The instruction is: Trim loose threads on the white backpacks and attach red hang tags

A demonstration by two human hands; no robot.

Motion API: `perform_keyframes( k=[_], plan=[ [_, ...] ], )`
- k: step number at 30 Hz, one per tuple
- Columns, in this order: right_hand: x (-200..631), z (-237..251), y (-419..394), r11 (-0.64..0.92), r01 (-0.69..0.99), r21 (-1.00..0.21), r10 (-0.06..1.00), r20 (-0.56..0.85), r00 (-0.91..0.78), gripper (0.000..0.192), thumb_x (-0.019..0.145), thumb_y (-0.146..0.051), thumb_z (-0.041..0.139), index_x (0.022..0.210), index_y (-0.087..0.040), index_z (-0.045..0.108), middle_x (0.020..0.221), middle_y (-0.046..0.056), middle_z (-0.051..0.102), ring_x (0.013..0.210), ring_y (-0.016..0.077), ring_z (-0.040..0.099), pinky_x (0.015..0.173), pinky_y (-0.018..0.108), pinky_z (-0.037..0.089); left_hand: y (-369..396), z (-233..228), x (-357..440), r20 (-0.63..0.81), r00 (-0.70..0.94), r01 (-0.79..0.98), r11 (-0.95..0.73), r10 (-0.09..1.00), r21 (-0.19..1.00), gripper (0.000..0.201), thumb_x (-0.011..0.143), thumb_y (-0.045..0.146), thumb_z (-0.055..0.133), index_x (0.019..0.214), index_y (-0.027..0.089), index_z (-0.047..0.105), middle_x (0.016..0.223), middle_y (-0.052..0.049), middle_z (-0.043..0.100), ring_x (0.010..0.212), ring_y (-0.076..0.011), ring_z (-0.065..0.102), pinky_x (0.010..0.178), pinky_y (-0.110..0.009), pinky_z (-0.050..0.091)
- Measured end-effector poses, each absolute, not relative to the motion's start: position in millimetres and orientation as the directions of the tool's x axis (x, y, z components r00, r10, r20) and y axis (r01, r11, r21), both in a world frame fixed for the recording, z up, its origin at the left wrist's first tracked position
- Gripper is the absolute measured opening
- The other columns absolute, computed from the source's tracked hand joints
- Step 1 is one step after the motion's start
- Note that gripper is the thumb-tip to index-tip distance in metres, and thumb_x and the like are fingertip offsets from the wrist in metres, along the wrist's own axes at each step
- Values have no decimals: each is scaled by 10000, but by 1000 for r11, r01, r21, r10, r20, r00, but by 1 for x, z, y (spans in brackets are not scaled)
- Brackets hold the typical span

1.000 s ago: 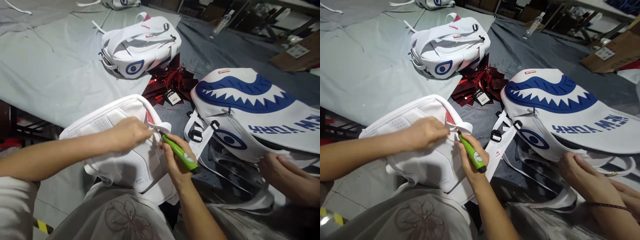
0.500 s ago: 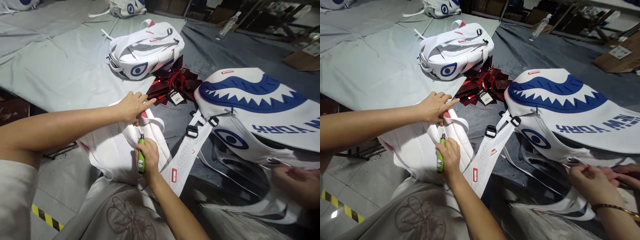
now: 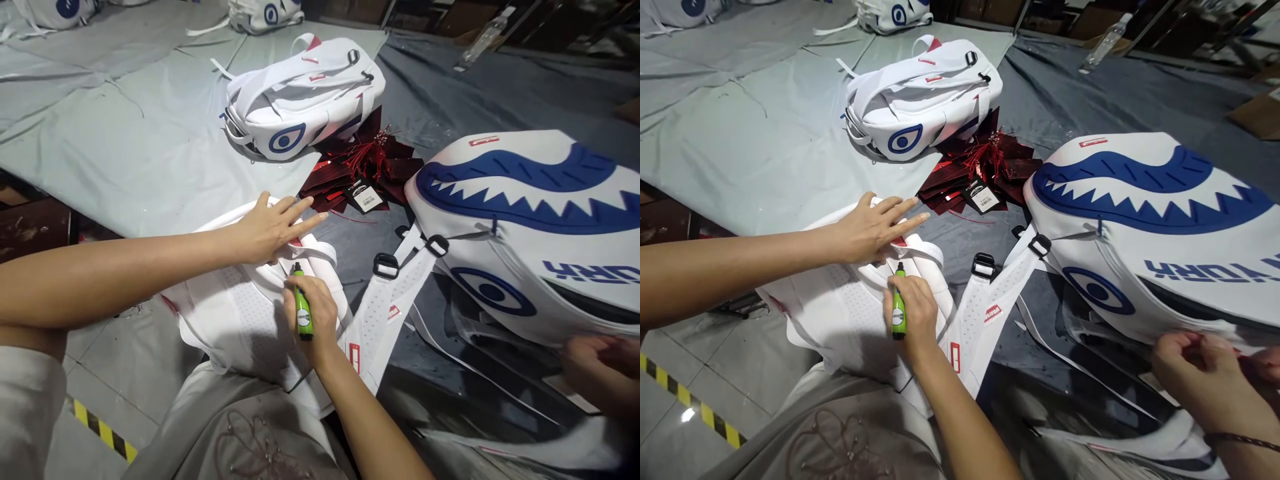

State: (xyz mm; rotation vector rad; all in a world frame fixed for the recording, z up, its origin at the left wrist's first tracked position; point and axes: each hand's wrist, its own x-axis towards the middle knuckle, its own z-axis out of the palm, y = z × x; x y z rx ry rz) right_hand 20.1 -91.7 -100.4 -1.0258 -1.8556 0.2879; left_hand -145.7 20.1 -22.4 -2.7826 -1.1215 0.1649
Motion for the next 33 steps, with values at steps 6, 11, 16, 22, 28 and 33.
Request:
perform_keyframes(
  k=[6,11,16,22,28,33],
  plan=[
    [17,-92,-58,311,879,-361,832,551,-68,357,924,-273,614,1260,-188,527,1125,149,642,1105,323,552,932,460,417,23,-24,-146,-15,687,717,-681,726,-145,1001,787,293,760,1594,203,175,1663,-215,120,1442,-409,310,1061,-587,370],
    [-7,-90,-32,149,963,-223,925,376,-56,443,898,-142,532,1335,-138,463,1138,222,600,1070,355,541,898,506,410,31,-28,-145,-54,636,758,-636,770,-147,1071,741,337,825,1588,194,186,1662,-236,77,1504,-440,194,1070,-583,368],
    [-9,-93,-35,145,959,-242,955,288,-72,647,793,-94,616,1405,-140,411,1228,212,578,1041,346,561,881,484,426,30,-26,-147,-125,564,799,-577,816,-168,1170,675,368,872,1594,220,163,1669,-220,19,1523,-458,104,1046,-622,376],
    [2,-97,-33,179,933,-313,950,303,-81,618,802,-103,611,1395,-135,440,1217,185,612,1113,324,563,1010,502,365,31,-30,-143,-105,607,770,-616,788,-166,1159,681,382,875,1591,204,181,1659,-242,86,1503,-448,176,1062,-628,344],
    [37,-81,-68,436,803,-406,796,591,-133,329,960,-320,521,1225,-150,617,929,99,709,829,233,643,890,420,435,28,-30,-144,-48,632,759,-631,773,-160,1017,744,416,819,1565,211,255,1646,-196,203,1417,-394,325,1055,-577,375],
    [36,-59,-71,329,524,-786,939,333,-90,174,901,-272,583,1003,-207,709,830,27,726,711,170,666,689,288,516,21,-22,-145,-61,614,765,-612,787,-199,971,784,392,786,1566,208,240,1657,-203,153,1424,-380,311,1047,-562,380]
  ],
)
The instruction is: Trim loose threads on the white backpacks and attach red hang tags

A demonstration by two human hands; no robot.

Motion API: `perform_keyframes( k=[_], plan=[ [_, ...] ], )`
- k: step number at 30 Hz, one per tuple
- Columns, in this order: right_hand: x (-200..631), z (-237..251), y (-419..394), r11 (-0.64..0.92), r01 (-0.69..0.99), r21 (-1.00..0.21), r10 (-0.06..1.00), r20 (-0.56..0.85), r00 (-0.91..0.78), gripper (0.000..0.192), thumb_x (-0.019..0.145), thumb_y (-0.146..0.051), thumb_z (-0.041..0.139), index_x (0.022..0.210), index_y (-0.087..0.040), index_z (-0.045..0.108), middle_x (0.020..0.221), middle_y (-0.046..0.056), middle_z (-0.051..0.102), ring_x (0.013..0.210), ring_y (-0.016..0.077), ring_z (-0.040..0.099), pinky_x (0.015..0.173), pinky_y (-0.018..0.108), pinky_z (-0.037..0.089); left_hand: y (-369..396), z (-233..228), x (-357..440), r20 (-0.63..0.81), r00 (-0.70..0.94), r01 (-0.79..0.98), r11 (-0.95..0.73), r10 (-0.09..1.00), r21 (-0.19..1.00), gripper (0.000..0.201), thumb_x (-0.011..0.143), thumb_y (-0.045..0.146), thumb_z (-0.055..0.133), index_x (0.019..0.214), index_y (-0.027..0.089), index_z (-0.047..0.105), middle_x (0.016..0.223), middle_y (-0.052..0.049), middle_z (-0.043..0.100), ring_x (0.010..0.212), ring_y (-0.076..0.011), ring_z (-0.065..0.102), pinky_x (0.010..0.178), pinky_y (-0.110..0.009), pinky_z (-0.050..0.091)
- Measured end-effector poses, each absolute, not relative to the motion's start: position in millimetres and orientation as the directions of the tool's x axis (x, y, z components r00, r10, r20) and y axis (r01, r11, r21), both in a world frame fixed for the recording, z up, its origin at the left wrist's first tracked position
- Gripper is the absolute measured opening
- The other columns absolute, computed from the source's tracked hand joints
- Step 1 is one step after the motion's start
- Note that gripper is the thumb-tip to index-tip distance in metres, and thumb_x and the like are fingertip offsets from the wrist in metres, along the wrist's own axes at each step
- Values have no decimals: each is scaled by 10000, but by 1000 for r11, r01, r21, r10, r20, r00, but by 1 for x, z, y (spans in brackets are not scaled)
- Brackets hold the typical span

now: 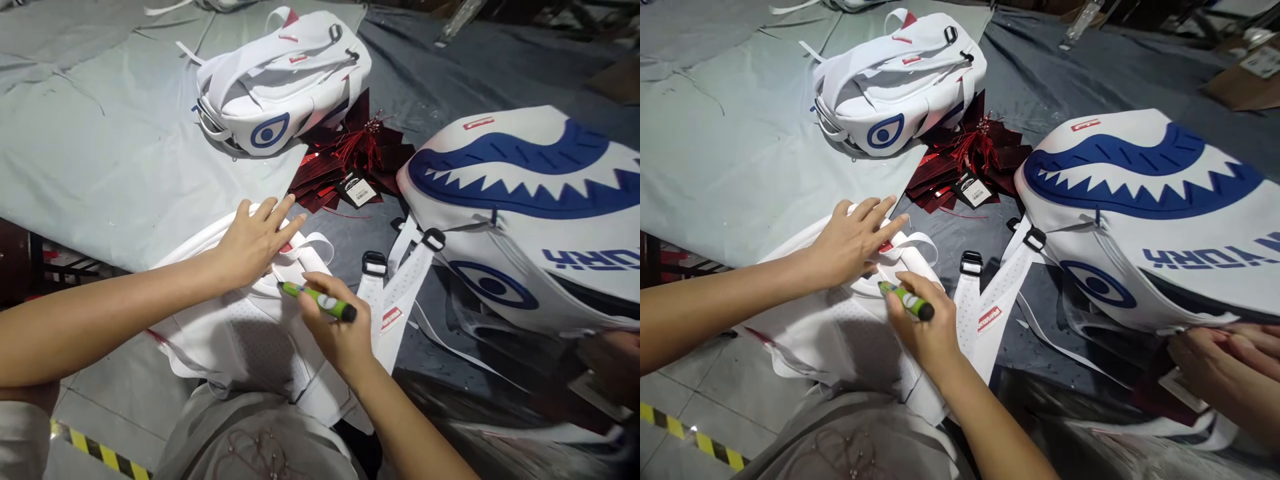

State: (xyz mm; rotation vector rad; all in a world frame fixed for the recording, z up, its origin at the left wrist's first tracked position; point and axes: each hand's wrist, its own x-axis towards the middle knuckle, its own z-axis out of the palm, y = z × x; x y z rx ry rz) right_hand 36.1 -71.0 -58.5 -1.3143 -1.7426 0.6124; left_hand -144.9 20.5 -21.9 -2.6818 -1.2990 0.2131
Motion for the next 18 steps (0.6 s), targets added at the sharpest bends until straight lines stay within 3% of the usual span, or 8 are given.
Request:
perform_keyframes(
  k=[3,7,13,18],
  plan=[
    [36,-51,-55,295,461,-837,946,188,-265,148,863,-218,646,984,-213,731,949,18,759,811,170,704,763,277,534,17,-17,-145,-67,611,767,-611,789,-196,929,814,359,753,1568,203,235,1661,-205,137,1435,-379,298,1055,-564,371],
    [42,-46,-45,391,496,-776,863,120,-491,213,902,-170,631,1089,-208,726,1081,25,755,954,177,714,862,292,520,17,-14,-145,-89,603,774,-609,793,-177,869,844,301,706,1571,208,237,1670,-192,103,1452,-380,283,1077,-572,348],
    [37,-44,-49,506,575,-643,824,163,-543,238,903,-144,642,1129,-201,692,1097,37,755,965,203,717,833,323,494,20,-16,-145,-99,596,779,-604,797,-168,813,880,291,657,1571,205,237,1673,-192,86,1458,-379,278,1082,-573,346],
    [35,-40,-49,518,594,-615,819,156,-553,230,901,-149,651,1121,-199,693,1072,28,762,939,207,723,817,324,486,19,-15,-146,-100,600,777,-607,794,-167,828,875,298,665,1573,201,231,1673,-195,77,1464,-383,264,1086,-572,342]
  ],
)
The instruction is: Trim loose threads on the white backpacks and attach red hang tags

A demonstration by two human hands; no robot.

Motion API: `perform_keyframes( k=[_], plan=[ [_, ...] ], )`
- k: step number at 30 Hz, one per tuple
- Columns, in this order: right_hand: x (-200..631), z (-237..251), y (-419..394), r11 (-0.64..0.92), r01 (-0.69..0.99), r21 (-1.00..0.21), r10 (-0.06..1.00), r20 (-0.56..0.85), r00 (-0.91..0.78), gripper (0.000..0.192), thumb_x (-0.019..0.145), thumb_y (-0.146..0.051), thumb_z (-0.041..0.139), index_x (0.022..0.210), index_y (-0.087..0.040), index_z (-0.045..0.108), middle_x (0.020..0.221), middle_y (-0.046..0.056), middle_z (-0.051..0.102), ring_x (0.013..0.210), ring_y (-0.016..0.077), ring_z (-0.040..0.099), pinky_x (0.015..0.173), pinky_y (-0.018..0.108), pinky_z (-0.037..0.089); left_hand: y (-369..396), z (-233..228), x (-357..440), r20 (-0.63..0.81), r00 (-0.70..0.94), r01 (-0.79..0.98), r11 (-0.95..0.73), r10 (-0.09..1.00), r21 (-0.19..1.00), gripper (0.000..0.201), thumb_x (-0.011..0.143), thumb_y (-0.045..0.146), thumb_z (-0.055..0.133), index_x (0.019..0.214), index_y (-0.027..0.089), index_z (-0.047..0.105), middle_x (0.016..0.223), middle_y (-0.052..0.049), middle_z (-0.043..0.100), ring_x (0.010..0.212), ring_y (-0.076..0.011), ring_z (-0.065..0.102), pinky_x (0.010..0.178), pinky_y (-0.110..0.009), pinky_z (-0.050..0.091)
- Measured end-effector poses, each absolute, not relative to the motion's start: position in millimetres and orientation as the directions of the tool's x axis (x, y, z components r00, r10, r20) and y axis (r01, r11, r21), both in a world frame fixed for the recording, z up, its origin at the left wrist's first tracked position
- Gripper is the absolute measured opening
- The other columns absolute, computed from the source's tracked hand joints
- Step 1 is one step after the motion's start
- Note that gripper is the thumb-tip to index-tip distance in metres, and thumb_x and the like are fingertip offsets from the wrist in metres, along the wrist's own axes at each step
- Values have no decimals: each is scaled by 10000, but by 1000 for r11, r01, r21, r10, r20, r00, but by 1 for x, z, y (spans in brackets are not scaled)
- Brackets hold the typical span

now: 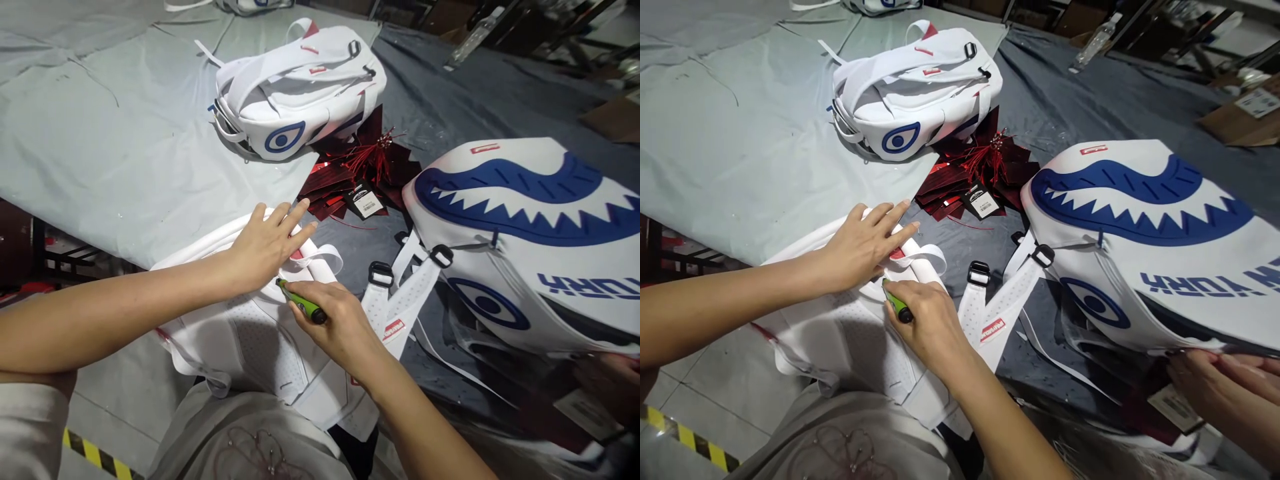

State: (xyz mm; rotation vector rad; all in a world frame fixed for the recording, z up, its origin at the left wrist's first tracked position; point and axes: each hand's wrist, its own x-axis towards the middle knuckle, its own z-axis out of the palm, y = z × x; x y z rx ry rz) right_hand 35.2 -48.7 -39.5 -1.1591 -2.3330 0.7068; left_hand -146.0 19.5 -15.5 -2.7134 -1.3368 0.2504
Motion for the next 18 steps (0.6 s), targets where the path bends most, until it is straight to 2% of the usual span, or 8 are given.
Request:
perform_keyframes(
  k=[7,18],
  plan=[
    [35,-39,-48,455,632,-627,851,96,-516,233,894,-176,671,1119,-217,710,1053,15,767,905,207,725,812,329,494,21,-15,-147,-122,603,772,-615,788,-160,864,858,310,682,1578,198,219,1674,-195,60,1473,-390,249,1095,-587,337],
    [32,-34,-43,441,670,-597,848,33,-529,247,889,-182,678,1128,-220,727,1017,22,774,878,213,727,845,351,492,20,-17,-148,-115,603,772,-614,790,-165,859,860,298,671,1580,204,213,1677,-190,56,1487,-386,240,1103,-594,336]
  ],
)
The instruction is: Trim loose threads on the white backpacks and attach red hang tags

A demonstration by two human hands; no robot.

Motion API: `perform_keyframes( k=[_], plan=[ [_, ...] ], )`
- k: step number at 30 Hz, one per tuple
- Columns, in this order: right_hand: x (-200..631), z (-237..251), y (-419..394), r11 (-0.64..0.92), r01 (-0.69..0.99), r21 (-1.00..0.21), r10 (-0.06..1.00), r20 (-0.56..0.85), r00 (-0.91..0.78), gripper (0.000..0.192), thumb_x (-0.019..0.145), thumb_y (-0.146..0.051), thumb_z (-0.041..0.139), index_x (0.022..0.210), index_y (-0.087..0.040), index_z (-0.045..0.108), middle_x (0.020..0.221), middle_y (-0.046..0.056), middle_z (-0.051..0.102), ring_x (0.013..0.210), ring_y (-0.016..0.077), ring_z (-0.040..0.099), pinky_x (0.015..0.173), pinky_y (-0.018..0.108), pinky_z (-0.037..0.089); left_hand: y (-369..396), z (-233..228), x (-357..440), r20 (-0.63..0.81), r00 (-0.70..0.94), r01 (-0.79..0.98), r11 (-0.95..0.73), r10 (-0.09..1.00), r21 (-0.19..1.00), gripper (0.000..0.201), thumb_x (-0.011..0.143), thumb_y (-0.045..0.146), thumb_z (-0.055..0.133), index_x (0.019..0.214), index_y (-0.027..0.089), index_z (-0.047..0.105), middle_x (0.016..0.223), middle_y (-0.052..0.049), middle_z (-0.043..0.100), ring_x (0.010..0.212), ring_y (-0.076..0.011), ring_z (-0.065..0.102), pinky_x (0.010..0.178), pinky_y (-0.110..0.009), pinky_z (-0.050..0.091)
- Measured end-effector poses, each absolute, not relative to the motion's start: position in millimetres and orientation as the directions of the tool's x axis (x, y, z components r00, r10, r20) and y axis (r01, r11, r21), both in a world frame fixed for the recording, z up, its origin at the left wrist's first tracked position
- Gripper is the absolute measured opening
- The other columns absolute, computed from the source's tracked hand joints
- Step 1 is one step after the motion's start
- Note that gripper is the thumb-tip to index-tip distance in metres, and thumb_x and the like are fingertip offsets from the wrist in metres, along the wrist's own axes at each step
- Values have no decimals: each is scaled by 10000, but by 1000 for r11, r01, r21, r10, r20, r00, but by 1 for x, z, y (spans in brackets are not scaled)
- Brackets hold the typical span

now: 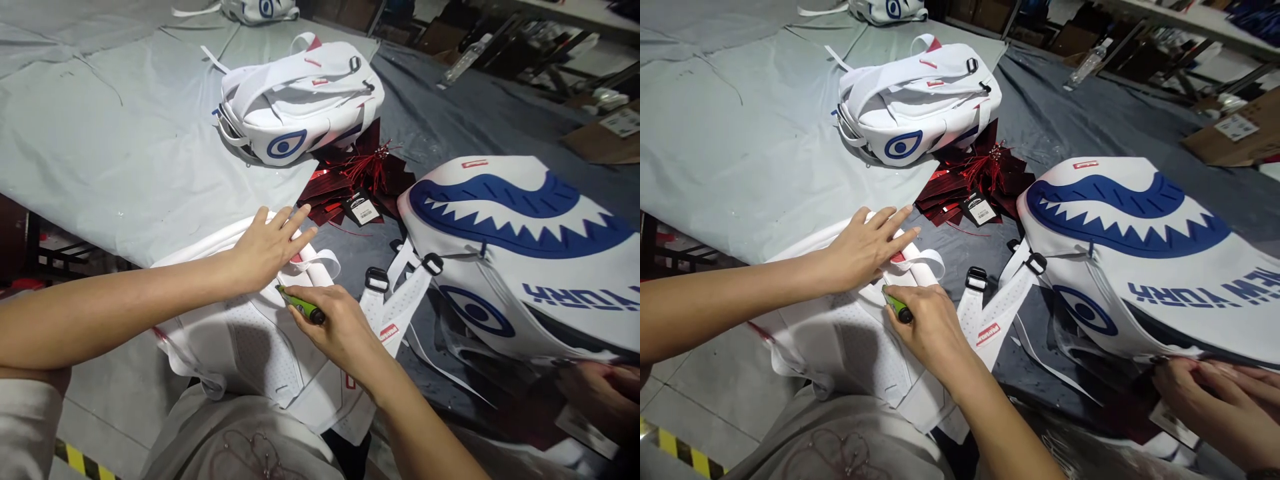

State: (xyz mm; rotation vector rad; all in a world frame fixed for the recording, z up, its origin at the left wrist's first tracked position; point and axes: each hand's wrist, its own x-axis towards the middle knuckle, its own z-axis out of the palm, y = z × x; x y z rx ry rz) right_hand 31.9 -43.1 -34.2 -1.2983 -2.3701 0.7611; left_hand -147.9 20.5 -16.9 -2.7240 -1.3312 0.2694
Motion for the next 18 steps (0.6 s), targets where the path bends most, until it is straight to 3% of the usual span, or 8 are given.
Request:
perform_keyframes(
  k=[5,7,10,12,13,16,17,18],
  plan=[
    [27,-33,-44,413,631,-657,862,59,-503,233,861,-166,678,1079,-213,744,1004,32,774,857,209,724,801,325,515,21,-17,-149,-105,605,776,-614,790,-149,878,839,313,703,1572,201,233,1676,-193,64,1484,-385,248,1105,-582,340],
    [30,-21,-41,410,584,-701,857,77,-510,142,858,-175,666,969,-211,747,934,26,772,818,201,718,776,313,524,21,-18,-149,-93,605,779,-612,791,-135,875,835,321,708,1569,205,246,1675,-189,75,1480,-381,257,1106,-577,340],
    [34,5,-12,473,506,-721,879,347,-328,127,904,-194,575,858,-210,692,885,36,736,843,195,698,795,308,536,22,-22,-149,-73,598,790,-603,798,-113,875,829,312,708,1571,225,252,1678,-165,99,1473,-358,276,1114,-563,341],
    [25,14,30,550,554,-625,823,519,-232,187,906,-153,516,985,-207,676,961,63,712,927,208,682,845,320,535,22,-26,-149,-57,595,795,-597,802,-105,831,847,309,679,1568,219,274,1674,-156,139,1466,-346,292,1113,-560,347],
    [15,15,57,565,623,-540,800,542,-256,263,897,-129,500,1095,-199,660,1028,83,699,967,220,673,866,332,531,22,-28,-149,-50,590,799,-592,806,-103,795,859,308,661,1561,218,298,1666,-152,178,1462,-340,303,1115,-561,349],
    [-33,4,145,452,876,-167,874,277,-398,334,917,-135,500,1225,-142,630,1233,179,612,1047,286,653,879,383,522,22,-32,-146,-54,588,802,-590,807,-93,810,832,331,696,1553,240,339,1653,-135,235,1469,-341,310,1135,-564,344],
    [-51,-1,172,389,919,-68,914,153,-376,349,965,-139,427,1260,-116,612,1273,211,581,1031,292,661,858,391,526,22,-33,-145,-61,589,801,-592,806,-87,846,814,345,718,1560,252,329,1658,-128,217,1477,-344,302,1142,-568,342],
    [-68,-6,197,369,929,-41,924,127,-361,376,986,-129,380,1291,-91,596,1272,232,578,1000,292,673,830,387,533,22,-35,-144,-69,590,801,-594,805,-76,872,807,361,727,1568,260,313,1664,-123,188,1485,-350,297,1141,-574,350]
  ],
)
